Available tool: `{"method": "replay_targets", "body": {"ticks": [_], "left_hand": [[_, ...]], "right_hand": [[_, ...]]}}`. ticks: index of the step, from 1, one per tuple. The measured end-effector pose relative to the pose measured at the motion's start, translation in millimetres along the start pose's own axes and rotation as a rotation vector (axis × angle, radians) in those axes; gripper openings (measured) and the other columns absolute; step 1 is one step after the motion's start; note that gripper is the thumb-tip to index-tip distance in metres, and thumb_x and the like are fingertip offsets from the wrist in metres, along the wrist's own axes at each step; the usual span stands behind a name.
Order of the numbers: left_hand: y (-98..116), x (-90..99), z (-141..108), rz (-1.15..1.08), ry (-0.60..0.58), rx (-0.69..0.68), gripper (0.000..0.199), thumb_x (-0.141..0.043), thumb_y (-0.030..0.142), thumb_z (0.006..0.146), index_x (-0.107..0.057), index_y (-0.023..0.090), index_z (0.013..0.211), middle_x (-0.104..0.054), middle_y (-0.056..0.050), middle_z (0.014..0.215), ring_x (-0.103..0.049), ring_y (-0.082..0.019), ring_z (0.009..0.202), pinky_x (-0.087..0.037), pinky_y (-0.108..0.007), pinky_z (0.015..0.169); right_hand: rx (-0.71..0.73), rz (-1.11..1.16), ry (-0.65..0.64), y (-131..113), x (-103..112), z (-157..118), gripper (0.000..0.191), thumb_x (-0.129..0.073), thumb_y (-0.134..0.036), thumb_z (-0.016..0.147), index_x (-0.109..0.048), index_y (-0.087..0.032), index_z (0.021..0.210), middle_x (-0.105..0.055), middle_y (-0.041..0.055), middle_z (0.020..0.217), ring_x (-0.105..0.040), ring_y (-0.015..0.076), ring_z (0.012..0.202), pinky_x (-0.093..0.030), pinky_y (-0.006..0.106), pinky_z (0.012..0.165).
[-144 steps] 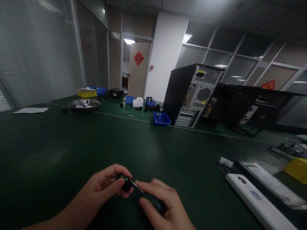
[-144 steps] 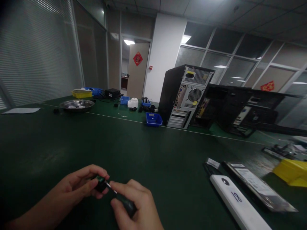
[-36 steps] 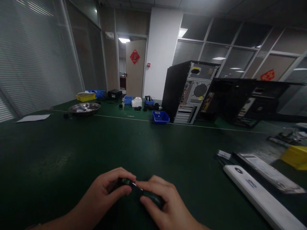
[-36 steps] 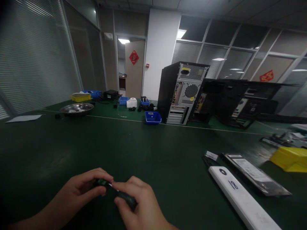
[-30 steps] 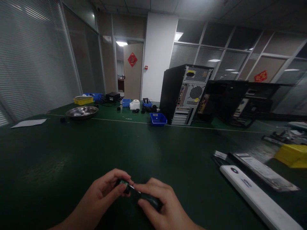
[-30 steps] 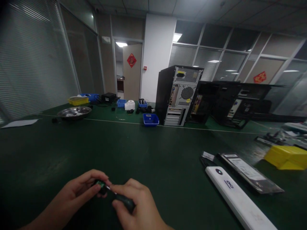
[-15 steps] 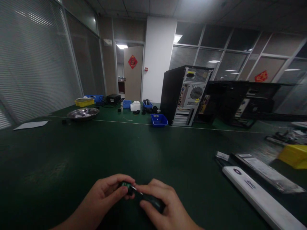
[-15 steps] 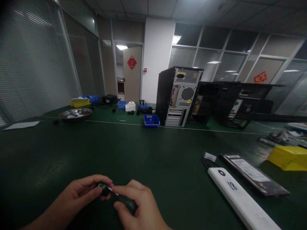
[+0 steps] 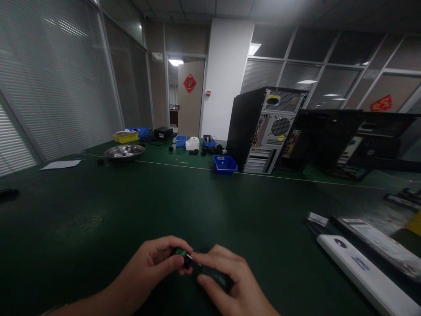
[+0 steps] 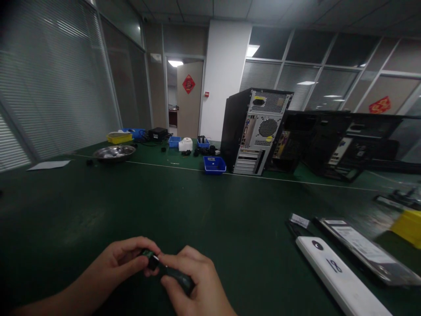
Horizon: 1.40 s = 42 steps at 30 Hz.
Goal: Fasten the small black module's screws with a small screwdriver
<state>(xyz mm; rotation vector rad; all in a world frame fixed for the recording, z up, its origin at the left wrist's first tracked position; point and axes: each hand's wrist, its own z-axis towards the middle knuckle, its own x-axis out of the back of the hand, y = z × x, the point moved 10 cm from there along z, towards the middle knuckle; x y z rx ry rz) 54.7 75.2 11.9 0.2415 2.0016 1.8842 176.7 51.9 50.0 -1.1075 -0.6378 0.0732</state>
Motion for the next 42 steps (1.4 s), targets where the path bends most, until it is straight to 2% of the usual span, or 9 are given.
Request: {"method": "replay_targets", "body": {"ticks": [9,13,16,19,23,25,32,37,42], "left_hand": [[-8,12.1,4,-0.226,0.052,-0.045,0.030,-0.081,0.027,0.072,-0.065,0.022,0.097,-0.072,-0.005,0.096,-0.069,-0.021,0.083,-0.052,-0.034,0.077],[-7,15.8,5,-0.176,0.063,-0.030,0.021,-0.079,0.024,0.076,-0.064,0.020,0.090,-0.072,-0.005,0.097,-0.067,-0.020,0.086,-0.049,-0.032,0.078],[-7,20.8,3,-0.097,0.085,-0.002,0.030,-0.075,0.031,0.079,-0.066,0.023,0.107,-0.070,-0.005,0.100,-0.063,-0.020,0.090,-0.046,-0.032,0.081],[-11,22.8,2,-0.101,0.077,-0.007,0.048,-0.069,0.038,0.084,-0.055,0.027,0.129,-0.071,-0.004,0.097,-0.061,-0.020,0.087,-0.046,-0.032,0.078],[-13,18.1,3,-0.147,0.033,-0.047,0.034,-0.066,0.042,0.085,-0.060,0.028,0.115,-0.073,-0.003,0.094,-0.063,-0.021,0.083,-0.046,-0.032,0.074],[-11,18.7,2,-0.078,0.056,-0.056,0.027,-0.065,0.041,0.085,-0.064,0.027,0.108,-0.072,-0.004,0.099,-0.063,-0.023,0.089,-0.046,-0.033,0.079],[-5,17.3,-5,0.183,0.108,0.020,0.035,-0.057,0.037,0.090,-0.057,0.031,0.125,-0.063,-0.003,0.124,-0.054,-0.026,0.117,-0.042,-0.037,0.098],[3,11.4,-7,0.378,0.088,-0.016,0.026,-0.050,0.034,0.092,-0.063,0.031,0.114,-0.068,-0.002,0.114,-0.061,-0.025,0.106,-0.047,-0.035,0.093],[18,12.5,-8,0.553,0.118,-0.109,0.027,-0.045,0.030,0.094,-0.068,0.034,0.108,-0.069,0.001,0.111,-0.060,-0.024,0.109,-0.045,-0.032,0.095]], "right_hand": [[-0.012,-0.051,0.015,7,2,1,0.035,-0.060,-0.014,0.084,-0.070,-0.019,0.117,-0.067,0.0096,0.088,-0.065,0.0217,0.078,-0.047,0.031,0.067],[-0.007,-0.051,0.027,8,2,1,0.034,-0.060,-0.016,0.083,-0.071,-0.019,0.115,-0.067,0.0104,0.085,-0.065,0.0228,0.078,-0.048,0.031,0.066],[0.007,-0.044,0.042,11,3,0,0.037,-0.060,-0.015,0.084,-0.069,-0.021,0.119,-0.067,0.0100,0.087,-0.066,0.0225,0.078,-0.048,0.031,0.068],[0.023,-0.031,0.023,13,2,-1,0.038,-0.060,-0.015,0.084,-0.068,-0.023,0.121,-0.068,0.0097,0.088,-0.066,0.0217,0.078,-0.049,0.031,0.069],[0.026,-0.005,0.036,8,3,1,0.038,-0.060,-0.013,0.081,-0.070,-0.018,0.117,-0.068,0.0122,0.086,-0.066,0.0235,0.077,-0.048,0.031,0.066],[0.039,-0.004,0.055,3,5,2,0.038,-0.058,-0.013,0.081,-0.070,-0.015,0.117,-0.067,0.0134,0.085,-0.066,0.0236,0.076,-0.048,0.031,0.065],[0.053,0.013,0.052,-2,4,3,0.040,-0.055,-0.013,0.084,-0.067,-0.017,0.122,-0.065,0.0124,0.088,-0.064,0.0230,0.079,-0.049,0.034,0.068],[0.075,0.021,0.042,-1,3,2,0.041,-0.053,-0.013,0.085,-0.065,-0.018,0.125,-0.063,0.0122,0.086,-0.063,0.0230,0.078,-0.048,0.035,0.067],[0.029,-0.028,0.033,-1,2,2,0.040,-0.052,-0.016,0.086,-0.067,-0.016,0.123,-0.062,0.0132,0.086,-0.062,0.0236,0.075,-0.048,0.035,0.065]]}}
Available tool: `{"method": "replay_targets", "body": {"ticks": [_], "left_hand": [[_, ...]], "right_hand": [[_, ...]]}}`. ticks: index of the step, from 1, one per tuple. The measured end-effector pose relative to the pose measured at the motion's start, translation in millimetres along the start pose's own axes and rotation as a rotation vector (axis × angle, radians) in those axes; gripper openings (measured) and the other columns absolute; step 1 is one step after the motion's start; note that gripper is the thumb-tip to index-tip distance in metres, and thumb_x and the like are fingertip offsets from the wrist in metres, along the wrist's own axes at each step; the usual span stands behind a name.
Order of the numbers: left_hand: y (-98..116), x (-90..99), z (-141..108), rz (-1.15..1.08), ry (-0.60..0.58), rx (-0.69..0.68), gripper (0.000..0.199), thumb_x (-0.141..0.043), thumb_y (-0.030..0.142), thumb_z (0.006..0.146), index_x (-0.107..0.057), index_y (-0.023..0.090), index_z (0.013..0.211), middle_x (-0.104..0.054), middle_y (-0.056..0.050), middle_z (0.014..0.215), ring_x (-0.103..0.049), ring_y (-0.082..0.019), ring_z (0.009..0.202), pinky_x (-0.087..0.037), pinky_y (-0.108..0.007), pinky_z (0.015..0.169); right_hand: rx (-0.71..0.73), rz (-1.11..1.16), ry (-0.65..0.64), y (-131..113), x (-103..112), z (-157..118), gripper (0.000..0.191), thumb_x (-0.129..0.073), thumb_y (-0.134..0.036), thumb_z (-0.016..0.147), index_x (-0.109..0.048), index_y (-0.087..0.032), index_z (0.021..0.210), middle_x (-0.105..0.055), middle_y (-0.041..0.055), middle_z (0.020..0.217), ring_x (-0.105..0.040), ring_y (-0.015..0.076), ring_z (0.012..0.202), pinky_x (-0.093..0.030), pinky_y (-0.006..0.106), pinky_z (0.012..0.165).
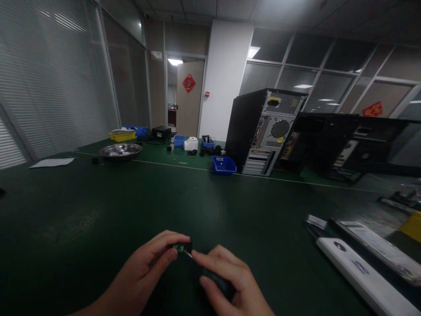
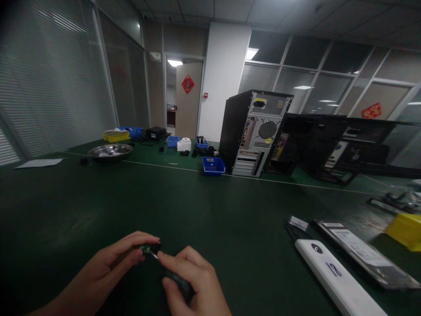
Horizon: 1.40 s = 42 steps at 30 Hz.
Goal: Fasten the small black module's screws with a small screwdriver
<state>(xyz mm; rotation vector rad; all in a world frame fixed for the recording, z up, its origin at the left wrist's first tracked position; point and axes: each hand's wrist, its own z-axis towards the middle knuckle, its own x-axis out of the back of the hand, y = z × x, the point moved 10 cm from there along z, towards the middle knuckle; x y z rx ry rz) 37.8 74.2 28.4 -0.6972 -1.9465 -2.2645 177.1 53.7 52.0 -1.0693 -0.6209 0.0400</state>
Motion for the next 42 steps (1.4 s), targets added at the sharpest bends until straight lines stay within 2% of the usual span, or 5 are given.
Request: {"method": "replay_targets", "body": {"ticks": [10,16,23,32,42], "left_hand": [[6,3.2,-1,0.025,0.017,-0.078,0.024,-0.051,0.027,0.092,-0.068,0.034,0.108,-0.067,0.000,0.112,-0.060,-0.022,0.109,-0.045,-0.030,0.094],[6,0.3,3,0.009,-0.033,-0.053,0.019,-0.056,0.025,0.090,-0.070,0.028,0.102,-0.069,-0.002,0.097,-0.065,-0.022,0.094,-0.050,-0.031,0.083],[9,1.5,4,-0.047,-0.032,-0.079,0.016,-0.063,0.023,0.086,-0.074,0.026,0.098,-0.073,-0.004,0.099,-0.066,-0.022,0.096,-0.050,-0.030,0.087],[1,-0.3,4,-0.183,-0.019,0.023,0.016,-0.069,0.018,0.078,-0.077,0.023,0.091,-0.075,-0.003,0.086,-0.068,-0.018,0.075,-0.053,-0.027,0.071],[-2,-11.0,3,-0.478,-0.068,0.110,0.013,-0.071,0.016,0.076,-0.078,0.020,0.086,-0.075,-0.001,0.077,-0.066,-0.016,0.069,-0.052,-0.027,0.071]], "right_hand": [[-0.025,-0.054,-0.022,3,-2,1,0.039,-0.051,-0.019,0.085,-0.069,-0.013,0.119,-0.063,0.0138,0.084,-0.063,0.0240,0.075,-0.049,0.035,0.065],[-0.046,-0.063,-0.057,5,-4,0,0.039,-0.051,-0.019,0.086,-0.068,-0.017,0.121,-0.062,0.0112,0.085,-0.063,0.0224,0.076,-0.049,0.033,0.066],[-0.049,-0.046,-0.069,7,-4,1,0.039,-0.052,-0.020,0.088,-0.066,-0.023,0.124,-0.064,0.0093,0.087,-0.063,0.0211,0.078,-0.049,0.032,0.068],[-0.068,-0.035,-0.077,8,-4,1,0.036,-0.054,-0.024,0.089,-0.067,-0.023,0.122,-0.065,0.0096,0.086,-0.063,0.0219,0.078,-0.048,0.032,0.067],[-0.024,0.002,-0.071,6,-5,1,0.034,-0.055,-0.027,0.091,-0.068,-0.023,0.122,-0.065,0.0107,0.085,-0.064,0.0227,0.076,-0.047,0.033,0.066]]}}
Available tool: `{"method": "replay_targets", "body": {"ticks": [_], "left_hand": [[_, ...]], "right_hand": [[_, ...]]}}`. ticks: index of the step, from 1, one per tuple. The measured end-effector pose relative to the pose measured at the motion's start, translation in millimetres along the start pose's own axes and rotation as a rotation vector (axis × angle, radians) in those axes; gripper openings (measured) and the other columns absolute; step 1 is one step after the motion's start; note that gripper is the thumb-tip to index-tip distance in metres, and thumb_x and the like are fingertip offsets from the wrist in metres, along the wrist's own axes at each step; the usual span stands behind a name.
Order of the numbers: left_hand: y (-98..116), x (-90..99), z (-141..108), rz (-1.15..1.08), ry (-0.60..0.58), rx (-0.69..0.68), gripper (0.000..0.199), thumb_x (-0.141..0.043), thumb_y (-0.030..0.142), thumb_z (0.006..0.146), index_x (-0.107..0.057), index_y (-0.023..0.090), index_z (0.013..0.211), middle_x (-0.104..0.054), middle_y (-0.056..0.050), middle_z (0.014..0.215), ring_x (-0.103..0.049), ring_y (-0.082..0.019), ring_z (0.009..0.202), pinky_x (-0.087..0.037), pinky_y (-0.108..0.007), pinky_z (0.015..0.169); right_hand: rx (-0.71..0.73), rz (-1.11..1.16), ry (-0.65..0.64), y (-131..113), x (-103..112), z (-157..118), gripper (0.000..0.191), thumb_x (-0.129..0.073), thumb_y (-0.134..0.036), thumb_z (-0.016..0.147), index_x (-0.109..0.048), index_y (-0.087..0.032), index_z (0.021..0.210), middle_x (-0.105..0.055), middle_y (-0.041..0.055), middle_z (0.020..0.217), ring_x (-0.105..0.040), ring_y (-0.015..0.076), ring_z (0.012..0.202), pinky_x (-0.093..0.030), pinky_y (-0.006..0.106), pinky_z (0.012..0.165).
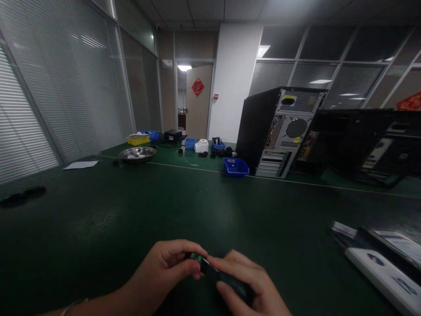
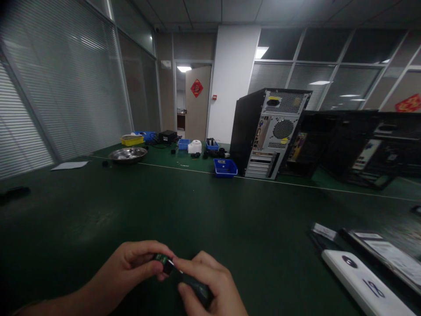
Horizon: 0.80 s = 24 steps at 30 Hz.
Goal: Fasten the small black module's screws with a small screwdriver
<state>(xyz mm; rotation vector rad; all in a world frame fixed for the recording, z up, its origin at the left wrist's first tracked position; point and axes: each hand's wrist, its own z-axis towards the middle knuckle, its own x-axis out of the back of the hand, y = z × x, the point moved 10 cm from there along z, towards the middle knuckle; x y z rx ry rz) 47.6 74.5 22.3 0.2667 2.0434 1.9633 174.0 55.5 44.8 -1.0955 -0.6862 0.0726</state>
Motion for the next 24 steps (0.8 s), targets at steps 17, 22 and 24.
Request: {"method": "replay_targets", "body": {"ticks": [17,22,24], "left_hand": [[-10,2.7,7,-0.090,-0.018,-0.042,0.022,-0.076,0.031,0.078,-0.062,0.017,0.088,-0.066,-0.001,0.081,-0.062,-0.015,0.075,-0.049,-0.029,0.071],[-11,-10.9,6,-0.213,-0.123,-0.047,0.030,-0.077,0.029,0.076,-0.054,0.019,0.092,-0.070,-0.003,0.082,-0.068,-0.018,0.073,-0.049,-0.030,0.066],[-12,-9.4,7,-0.219,-0.120,-0.045,0.029,-0.077,0.031,0.077,-0.053,0.019,0.088,-0.070,-0.003,0.081,-0.068,-0.019,0.073,-0.049,-0.031,0.064]], "right_hand": [[-0.036,-0.053,0.072,5,6,-1,0.035,-0.056,-0.018,0.087,-0.067,-0.022,0.120,-0.067,0.0090,0.088,-0.066,0.0225,0.078,-0.050,0.032,0.068],[-0.069,-0.065,0.127,16,11,-8,0.033,-0.060,-0.025,0.089,-0.066,-0.026,0.121,-0.070,0.0099,0.100,-0.064,0.0270,0.093,-0.051,0.037,0.079],[-0.074,-0.064,0.137,18,12,-10,0.033,-0.061,-0.027,0.089,-0.066,-0.027,0.121,-0.070,0.0088,0.105,-0.063,0.0276,0.099,-0.050,0.038,0.084]]}}
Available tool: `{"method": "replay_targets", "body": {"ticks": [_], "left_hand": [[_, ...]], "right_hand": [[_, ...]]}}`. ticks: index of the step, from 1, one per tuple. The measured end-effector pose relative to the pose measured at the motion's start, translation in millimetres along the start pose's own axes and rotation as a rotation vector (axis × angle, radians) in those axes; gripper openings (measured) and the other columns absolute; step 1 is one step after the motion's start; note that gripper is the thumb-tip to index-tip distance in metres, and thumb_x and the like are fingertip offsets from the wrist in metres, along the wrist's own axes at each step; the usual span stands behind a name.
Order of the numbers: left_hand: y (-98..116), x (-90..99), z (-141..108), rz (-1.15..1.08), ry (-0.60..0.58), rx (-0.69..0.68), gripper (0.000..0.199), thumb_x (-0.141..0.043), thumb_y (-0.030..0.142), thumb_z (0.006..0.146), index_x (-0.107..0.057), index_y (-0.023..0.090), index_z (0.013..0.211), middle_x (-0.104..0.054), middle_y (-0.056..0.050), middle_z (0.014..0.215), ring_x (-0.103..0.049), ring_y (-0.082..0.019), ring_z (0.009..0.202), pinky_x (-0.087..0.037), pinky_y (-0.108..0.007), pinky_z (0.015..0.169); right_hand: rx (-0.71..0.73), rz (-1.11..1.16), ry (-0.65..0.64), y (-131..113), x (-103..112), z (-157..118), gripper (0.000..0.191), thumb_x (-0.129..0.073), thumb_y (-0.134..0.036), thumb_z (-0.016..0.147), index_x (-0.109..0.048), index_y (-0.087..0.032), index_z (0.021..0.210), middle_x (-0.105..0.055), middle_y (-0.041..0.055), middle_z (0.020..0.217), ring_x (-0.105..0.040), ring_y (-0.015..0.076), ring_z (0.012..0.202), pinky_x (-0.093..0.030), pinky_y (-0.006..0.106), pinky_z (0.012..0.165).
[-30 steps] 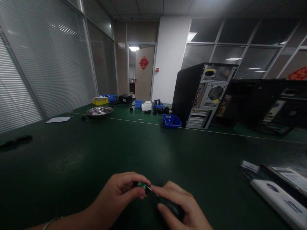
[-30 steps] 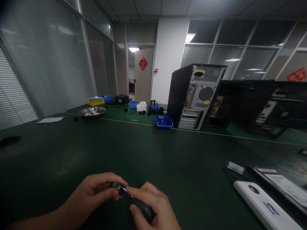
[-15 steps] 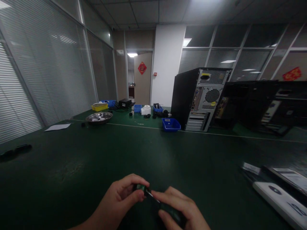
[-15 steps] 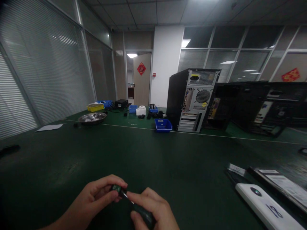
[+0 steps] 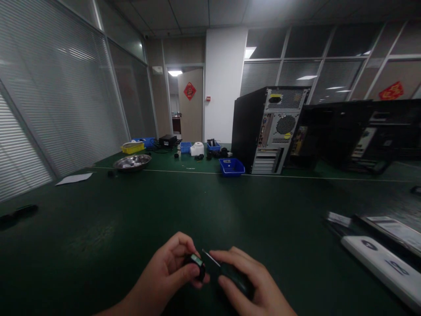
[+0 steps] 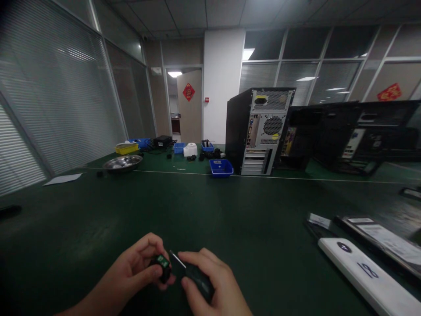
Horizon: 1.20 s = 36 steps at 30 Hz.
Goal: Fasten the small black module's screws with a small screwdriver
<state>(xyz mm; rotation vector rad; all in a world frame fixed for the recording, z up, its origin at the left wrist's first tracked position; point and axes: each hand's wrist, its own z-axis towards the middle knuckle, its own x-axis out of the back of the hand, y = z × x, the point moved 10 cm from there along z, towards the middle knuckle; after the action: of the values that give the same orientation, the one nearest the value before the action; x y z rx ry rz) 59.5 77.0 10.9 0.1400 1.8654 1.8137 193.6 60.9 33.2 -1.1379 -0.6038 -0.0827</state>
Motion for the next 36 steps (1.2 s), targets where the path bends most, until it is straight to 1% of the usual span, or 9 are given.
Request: {"method": "replay_targets", "body": {"ticks": [3,6,11,16,22,26,29,32,36], "left_hand": [[2,5.4,-2,0.123,0.031,0.009,0.020,-0.074,0.028,0.078,-0.058,0.019,0.088,-0.068,-0.002,0.083,-0.066,-0.019,0.077,-0.049,-0.032,0.071],[8,5.3,-5,0.421,0.032,0.024,0.010,-0.068,0.022,0.081,-0.066,0.021,0.091,-0.068,-0.002,0.089,-0.063,-0.021,0.087,-0.046,-0.033,0.079],[13,-5.1,-6,0.827,-0.021,0.036,0.011,-0.069,0.022,0.080,-0.072,0.022,0.091,-0.067,-0.004,0.095,-0.061,-0.024,0.091,-0.044,-0.033,0.080],[18,-15.9,-5,0.897,-0.074,-0.072,0.011,-0.068,0.022,0.082,-0.072,0.023,0.092,-0.069,-0.005,0.098,-0.058,-0.026,0.101,-0.042,-0.035,0.089],[28,-12.6,-10,0.955,-0.023,-0.080,0.018,-0.057,0.032,0.090,-0.064,0.023,0.104,-0.065,-0.006,0.103,-0.056,-0.026,0.100,-0.042,-0.037,0.089],[31,-28.4,-12,1.174,-0.159,0.018,0.045,-0.077,0.048,0.068,-0.064,0.019,0.100,-0.062,-0.009,0.104,-0.053,-0.031,0.096,-0.041,-0.041,0.085],[30,-39.4,-14,1.263,-0.236,0.034,0.045,-0.082,0.045,0.061,-0.064,0.020,0.094,-0.062,-0.009,0.106,-0.050,-0.033,0.100,-0.039,-0.043,0.087],[26,-39.0,-15,1.235,-0.187,-0.006,0.033,-0.079,0.039,0.069,-0.064,0.022,0.093,-0.062,-0.007,0.103,-0.051,-0.030,0.097,-0.039,-0.041,0.087],[23,-30.6,-17,1.142,-0.088,-0.096,0.038,-0.084,0.031,0.064,-0.065,0.023,0.096,-0.063,-0.005,0.099,-0.053,-0.029,0.095,-0.039,-0.041,0.086]], "right_hand": [[-0.019,-0.003,-0.002,-3,0,0,0.032,-0.060,-0.025,0.089,-0.066,-0.027,0.121,-0.070,0.0085,0.107,-0.062,0.0275,0.102,-0.049,0.039,0.088],[-0.016,0.013,-0.011,-12,0,2,0.032,-0.057,-0.021,0.089,-0.065,-0.024,0.120,-0.070,0.0083,0.100,-0.065,0.0248,0.094,-0.052,0.035,0.082],[0.017,0.037,-0.008,-19,2,4,0.029,-0.057,-0.019,0.091,-0.066,-0.026,0.118,-0.070,0.0059,0.101,-0.065,0.0226,0.095,-0.051,0.031,0.082],[0.003,0.050,-0.021,-16,0,3,0.028,-0.057,-0.019,0.091,-0.065,-0.026,0.117,-0.069,0.0048,0.102,-0.064,0.0216,0.098,-0.050,0.030,0.084],[-0.049,-0.018,-0.015,-14,0,2,0.014,-0.055,-0.012,0.086,-0.061,-0.020,0.096,-0.066,0.0039,0.092,-0.064,0.0199,0.086,-0.049,0.028,0.076],[-0.146,-0.175,-0.094,-3,-10,0,0.024,-0.060,-0.007,0.075,-0.055,-0.021,0.094,-0.065,0.0007,0.083,-0.062,0.0180,0.072,-0.045,0.025,0.062],[-0.147,-0.258,-0.139,-1,-15,-2,0.034,-0.066,-0.006,0.068,-0.054,-0.022,0.095,-0.066,-0.0001,0.087,-0.062,0.0182,0.072,-0.042,0.025,0.062],[-0.109,-0.294,-0.149,-5,-18,-1,0.036,-0.070,-0.008,0.066,-0.053,-0.023,0.095,-0.067,-0.0004,0.090,-0.063,0.0195,0.078,-0.040,0.025,0.065],[-0.095,-0.296,-0.140,-7,-19,0,0.031,-0.066,-0.008,0.071,-0.052,-0.024,0.093,-0.067,-0.0013,0.088,-0.063,0.0189,0.077,-0.040,0.024,0.063]]}}
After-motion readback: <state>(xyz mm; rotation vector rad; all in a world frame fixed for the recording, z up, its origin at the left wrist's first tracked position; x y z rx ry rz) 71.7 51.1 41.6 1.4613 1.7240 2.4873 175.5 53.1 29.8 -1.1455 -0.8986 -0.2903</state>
